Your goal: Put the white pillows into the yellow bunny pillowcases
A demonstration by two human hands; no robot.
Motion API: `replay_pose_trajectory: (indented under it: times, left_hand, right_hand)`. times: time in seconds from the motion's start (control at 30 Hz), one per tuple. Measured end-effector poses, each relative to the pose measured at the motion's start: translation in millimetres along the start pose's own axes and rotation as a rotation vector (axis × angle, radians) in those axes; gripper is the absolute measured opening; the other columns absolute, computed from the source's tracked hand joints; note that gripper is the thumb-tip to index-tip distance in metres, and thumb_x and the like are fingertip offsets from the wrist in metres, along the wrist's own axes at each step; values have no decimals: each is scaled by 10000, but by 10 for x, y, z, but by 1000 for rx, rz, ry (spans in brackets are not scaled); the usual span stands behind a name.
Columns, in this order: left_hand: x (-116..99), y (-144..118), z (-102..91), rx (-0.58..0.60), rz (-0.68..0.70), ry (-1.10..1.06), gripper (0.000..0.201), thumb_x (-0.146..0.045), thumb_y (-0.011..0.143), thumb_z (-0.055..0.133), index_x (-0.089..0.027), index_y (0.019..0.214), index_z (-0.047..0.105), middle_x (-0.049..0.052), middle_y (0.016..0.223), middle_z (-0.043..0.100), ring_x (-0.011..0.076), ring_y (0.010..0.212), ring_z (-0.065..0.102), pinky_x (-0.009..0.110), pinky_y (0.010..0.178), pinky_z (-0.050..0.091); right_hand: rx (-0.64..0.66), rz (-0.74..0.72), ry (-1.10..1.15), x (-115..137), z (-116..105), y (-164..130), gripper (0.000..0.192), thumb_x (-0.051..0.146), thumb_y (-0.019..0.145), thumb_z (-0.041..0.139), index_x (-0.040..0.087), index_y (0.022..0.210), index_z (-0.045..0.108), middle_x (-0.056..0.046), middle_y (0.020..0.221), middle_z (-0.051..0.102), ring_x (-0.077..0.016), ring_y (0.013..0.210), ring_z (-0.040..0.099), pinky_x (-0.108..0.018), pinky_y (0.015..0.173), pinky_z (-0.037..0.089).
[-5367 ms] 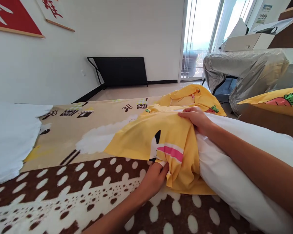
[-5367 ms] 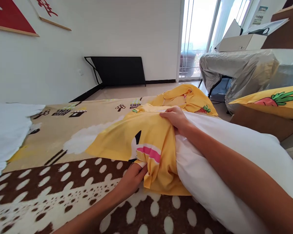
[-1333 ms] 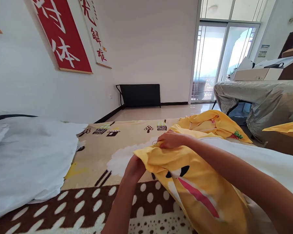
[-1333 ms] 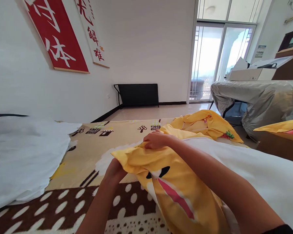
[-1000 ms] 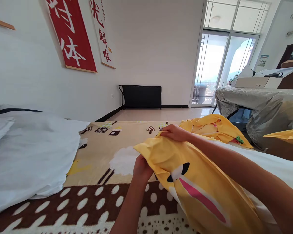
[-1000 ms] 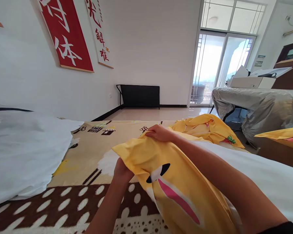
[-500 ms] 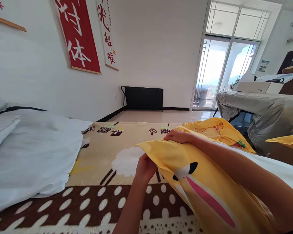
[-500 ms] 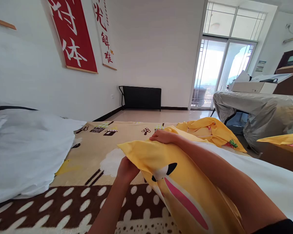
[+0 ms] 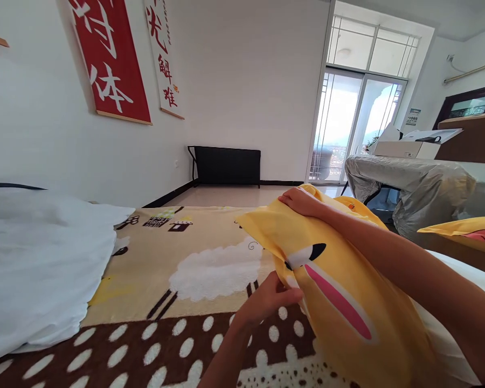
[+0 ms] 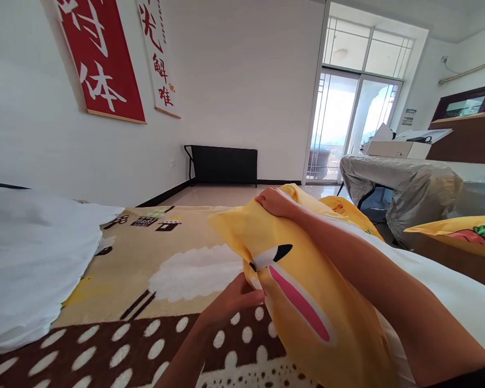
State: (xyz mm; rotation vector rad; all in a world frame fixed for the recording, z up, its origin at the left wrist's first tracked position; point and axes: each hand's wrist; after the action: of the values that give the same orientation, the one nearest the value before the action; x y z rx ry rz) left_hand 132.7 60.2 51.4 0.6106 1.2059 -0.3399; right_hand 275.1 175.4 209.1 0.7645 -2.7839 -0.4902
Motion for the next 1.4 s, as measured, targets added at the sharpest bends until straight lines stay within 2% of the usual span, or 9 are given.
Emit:
replay_pose_trajectory:
  times: [0.23,0.47,0.7,0.87,0.97,1.0,1.1,1.17,1.4]
  left_hand:
    - [371,96,484,-170,70,-10,380,-441,769,664,-159,1023,672,112,1080,690,315,1071,593,385,904,474]
    - [490,-41,755,63,91,87,428,-413,829,597,-169,1181,594,110,1198,634,280,1143,551,378,995,417]
    - [773,69,803,4,42,382,353,-299,887,444,-225,1189,610,75,1251,615,239,1175,533,347,1023,385]
    - [340,-229,794,120,-11,795,283,-220,800,535,-270,1016,712,99,949,722,289,915,646,374,837,455]
    - [-160,-397,558,162,39,726,136,-262,796,592,-273,793,727,41,716,704,206,647,619,291,653,450]
    - [-308,-402,432,109,42,664,134,-297,802,604,-251,738,712,27,673,684,182,610,593,266,616,439]
    - [-544,-269,-25,-820,292,496,134,-317,743,699,-215,687,633,-30,603,579,124,614,517,199,620,402]
    - [-523,-140,-304,-1160,322,323,245,-294,654,783,-212,807,610,-41,727,596,111,721,536,169,668,402]
    - [-297,-55,-416,-561,-51,-155,401,-341,657,781,-115,968,667,124,918,718,245,833,667,281,679,521]
  right_hand:
    - [-89,93,-118,27,-136,20,460,369,957,272,154,800,646,-113,888,671,-203,783,577,-289,681,360]
    - [-49,40,-248,224,-41,0,491,351,969,230,165,870,673,-131,937,686,-241,875,610,-319,750,388]
    - [2,-30,-354,273,243,-107,400,298,953,311,159,923,685,-149,926,694,-264,883,635,-358,786,413]
    - [5,-44,-387,243,327,-140,405,263,965,281,173,944,675,-129,884,702,-249,841,650,-362,781,421]
    - [8,-55,-396,276,413,-161,421,263,973,256,172,963,666,-126,866,703,-247,820,654,-372,780,424]
    - [9,-63,-397,295,441,-169,419,267,973,255,171,968,663,-127,874,703,-247,822,654,-375,783,424]
    - [12,-97,-393,361,493,-202,405,257,969,264,165,970,659,-134,912,701,-253,846,651,-385,802,417]
    - [16,-126,-390,405,498,-231,382,231,955,284,169,957,661,-130,911,701,-255,857,650,-390,818,409]
    - [35,-191,-383,534,500,-321,317,167,906,342,163,929,659,-118,887,703,-234,829,653,-361,810,404]
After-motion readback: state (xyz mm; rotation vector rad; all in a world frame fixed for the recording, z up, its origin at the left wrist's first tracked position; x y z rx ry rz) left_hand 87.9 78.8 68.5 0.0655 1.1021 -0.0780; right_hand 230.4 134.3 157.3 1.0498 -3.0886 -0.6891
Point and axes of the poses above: each hand's wrist, its own y-axis towards the middle knuckle, its own z-axis out of the palm, x = y × z
